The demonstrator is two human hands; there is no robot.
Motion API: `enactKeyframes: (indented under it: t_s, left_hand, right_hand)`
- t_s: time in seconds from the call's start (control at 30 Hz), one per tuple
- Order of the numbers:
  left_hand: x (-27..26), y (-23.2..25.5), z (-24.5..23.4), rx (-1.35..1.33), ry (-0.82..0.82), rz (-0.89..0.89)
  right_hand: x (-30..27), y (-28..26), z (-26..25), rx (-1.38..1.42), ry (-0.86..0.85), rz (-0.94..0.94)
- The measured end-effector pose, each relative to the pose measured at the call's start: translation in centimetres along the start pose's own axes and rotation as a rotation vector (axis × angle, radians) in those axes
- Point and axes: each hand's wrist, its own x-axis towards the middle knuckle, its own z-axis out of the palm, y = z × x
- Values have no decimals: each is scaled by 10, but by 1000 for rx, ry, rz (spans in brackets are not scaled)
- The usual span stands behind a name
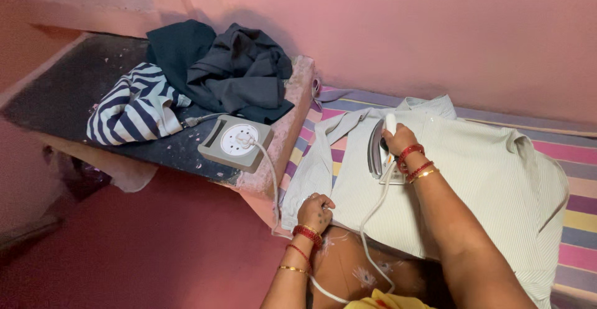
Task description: The person irons a light-colored striped shirt laid out on a bed. They use a white electric iron to smooth the fabric, moving it back and forth across the shirt's body and sleeves. The person occasionally adjusts the shirt's position with their left hand to ensure even coverage.
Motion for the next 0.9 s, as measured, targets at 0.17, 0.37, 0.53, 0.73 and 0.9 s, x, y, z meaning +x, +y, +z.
enactKeyframes:
  t_s: [0.17,0.37,0.53,0.73,0.9]
  left_hand:
    - [1,-1,0,-13,-18,-5]
    - [7,-17,7,-147,75,50]
    - [15,-30,14,-437,140,-61]
    - [30,-49,27,-641,291,-107]
    - [37,-53,27,-979,391,-192]
  right_hand:
    - [-7,-1,8,104,-37,-117]
    - [-56,-29,11,168,-189,-184]
    - [-104,-49,0,170,-352,-218]
    - [-160,-61,-13,195,-484,-345]
    - [-204,-68,-29,180,-605,-415]
